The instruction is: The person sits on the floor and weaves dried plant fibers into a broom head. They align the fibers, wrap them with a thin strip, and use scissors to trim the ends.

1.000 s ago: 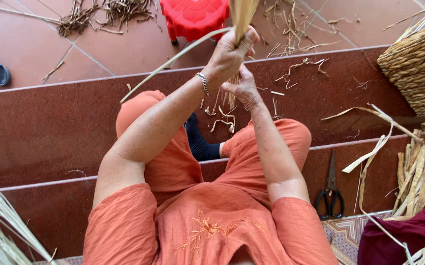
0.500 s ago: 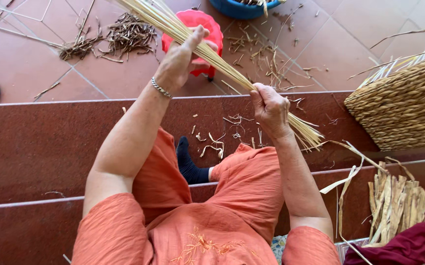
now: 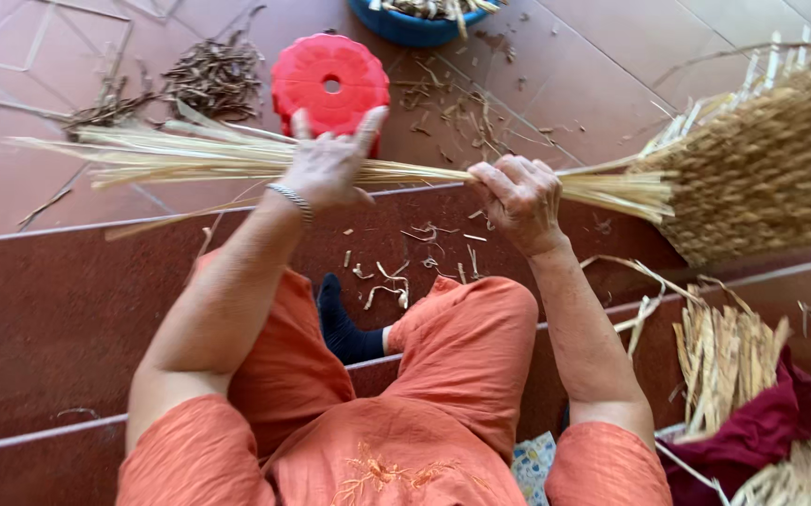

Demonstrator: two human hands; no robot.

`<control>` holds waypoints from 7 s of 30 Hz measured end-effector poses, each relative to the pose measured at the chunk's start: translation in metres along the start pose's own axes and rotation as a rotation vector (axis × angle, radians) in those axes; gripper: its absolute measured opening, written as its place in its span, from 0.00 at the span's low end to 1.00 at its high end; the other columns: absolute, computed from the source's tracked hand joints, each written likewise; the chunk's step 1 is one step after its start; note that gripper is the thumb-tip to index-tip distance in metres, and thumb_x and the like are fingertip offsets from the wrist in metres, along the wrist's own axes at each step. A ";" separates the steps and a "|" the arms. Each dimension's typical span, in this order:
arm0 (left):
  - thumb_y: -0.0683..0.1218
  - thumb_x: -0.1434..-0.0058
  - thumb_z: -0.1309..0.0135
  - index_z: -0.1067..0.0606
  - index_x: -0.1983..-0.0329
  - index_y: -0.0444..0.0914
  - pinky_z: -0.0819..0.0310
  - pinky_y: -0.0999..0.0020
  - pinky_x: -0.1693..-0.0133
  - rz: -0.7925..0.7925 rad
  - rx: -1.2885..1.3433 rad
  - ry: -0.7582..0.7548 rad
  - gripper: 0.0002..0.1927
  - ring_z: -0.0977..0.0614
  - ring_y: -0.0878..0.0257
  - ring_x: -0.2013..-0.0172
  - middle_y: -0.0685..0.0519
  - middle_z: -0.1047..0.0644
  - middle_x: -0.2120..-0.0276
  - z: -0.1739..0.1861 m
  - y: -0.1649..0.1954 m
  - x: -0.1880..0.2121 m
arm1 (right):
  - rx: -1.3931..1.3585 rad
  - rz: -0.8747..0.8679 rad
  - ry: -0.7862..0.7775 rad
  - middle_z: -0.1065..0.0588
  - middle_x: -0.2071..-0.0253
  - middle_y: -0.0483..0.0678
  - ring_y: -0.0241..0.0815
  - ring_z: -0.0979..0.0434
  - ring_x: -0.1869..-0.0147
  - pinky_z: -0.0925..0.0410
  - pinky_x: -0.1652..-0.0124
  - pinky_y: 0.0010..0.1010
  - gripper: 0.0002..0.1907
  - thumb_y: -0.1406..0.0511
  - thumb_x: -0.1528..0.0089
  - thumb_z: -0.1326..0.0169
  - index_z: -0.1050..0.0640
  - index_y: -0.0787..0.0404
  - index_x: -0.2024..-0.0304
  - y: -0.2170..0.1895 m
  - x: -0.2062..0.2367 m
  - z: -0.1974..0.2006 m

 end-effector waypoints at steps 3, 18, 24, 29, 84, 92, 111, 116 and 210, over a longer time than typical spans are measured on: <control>0.57 0.46 0.33 0.48 0.27 0.43 0.33 0.42 0.46 -0.049 0.328 -0.033 0.50 0.18 0.47 0.54 0.42 0.19 0.57 -0.001 -0.008 0.009 | 0.034 -0.072 -0.021 0.26 0.69 0.42 0.43 0.25 0.63 0.34 0.58 0.37 0.07 0.59 0.33 0.37 0.19 0.54 0.59 0.018 0.007 0.016; 0.47 0.24 0.52 0.27 0.53 0.38 0.27 0.54 0.72 -0.095 0.678 0.618 0.07 0.19 0.49 0.75 0.44 0.23 0.75 0.018 0.007 -0.002 | -1.319 -1.276 0.765 0.47 0.25 0.61 0.63 0.49 0.21 0.57 0.30 0.67 0.62 0.29 0.48 0.52 0.49 0.61 0.26 0.140 0.156 -0.073; 0.43 0.30 0.49 0.27 0.56 0.43 0.26 0.50 0.73 -0.292 0.357 0.465 0.02 0.18 0.47 0.75 0.45 0.21 0.76 -0.017 0.054 -0.014 | -2.099 -0.870 0.786 0.63 0.17 0.64 0.71 0.62 0.14 0.63 0.21 0.67 0.75 0.27 0.52 0.51 0.68 0.60 0.21 0.137 0.113 -0.096; 0.40 0.39 0.47 0.26 0.54 0.45 0.26 0.49 0.74 -0.267 0.178 0.293 0.10 0.18 0.46 0.77 0.45 0.22 0.80 -0.028 0.052 -0.024 | -2.160 -1.044 0.869 0.67 0.20 0.65 0.68 0.65 0.16 0.66 0.25 0.67 0.77 0.24 0.57 0.54 0.71 0.55 0.23 0.132 0.127 -0.106; 0.51 0.30 0.45 0.27 0.57 0.37 0.33 0.79 0.71 -0.140 1.182 -0.185 0.12 0.28 0.75 0.73 0.60 0.26 0.72 -0.085 0.050 -0.064 | -1.655 -1.131 0.951 0.21 0.49 0.62 0.50 0.17 0.47 0.20 0.51 0.44 0.16 0.67 0.31 0.46 0.26 0.68 0.42 0.107 0.208 -0.070; 0.47 0.31 0.44 0.27 0.58 0.36 0.33 0.77 0.72 -0.124 1.122 -0.148 0.09 0.28 0.74 0.74 0.60 0.26 0.74 -0.080 0.049 -0.066 | -1.604 -1.165 0.309 0.19 0.49 0.47 0.40 0.15 0.52 0.18 0.62 0.33 0.30 0.52 0.44 0.37 0.25 0.55 0.43 0.059 0.187 -0.055; 0.47 0.32 0.42 0.26 0.58 0.35 0.32 0.76 0.70 -0.210 1.045 -0.067 0.10 0.29 0.75 0.72 0.61 0.27 0.72 -0.076 0.057 -0.057 | 0.338 -0.767 0.136 0.21 0.68 0.45 0.43 0.31 0.57 0.43 0.48 0.40 0.12 0.55 0.34 0.39 0.15 0.55 0.59 0.152 0.124 0.022; 0.48 0.31 0.44 0.26 0.58 0.35 0.33 0.76 0.72 -0.111 1.008 -0.046 0.10 0.29 0.74 0.74 0.60 0.27 0.75 -0.072 0.047 -0.059 | 0.226 -0.731 0.399 0.26 0.74 0.43 0.40 0.32 0.65 0.41 0.47 0.42 0.14 0.57 0.30 0.39 0.19 0.56 0.68 0.155 0.135 0.037; 0.48 0.37 0.35 0.20 0.57 0.35 0.31 0.79 0.68 -0.183 1.128 -0.112 0.12 0.28 0.79 0.70 0.64 0.24 0.70 -0.097 0.073 -0.074 | -1.413 -1.147 0.553 0.18 0.62 0.54 0.45 0.15 0.59 0.19 0.60 0.37 0.10 0.66 0.36 0.37 0.20 0.64 0.55 0.104 0.197 -0.076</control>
Point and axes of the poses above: each hand's wrist, its own x-axis away from the middle knuckle, its own z-axis out of the back of the hand, y = z × x, the point moved 10 cm from there along -x, towards the middle knuckle
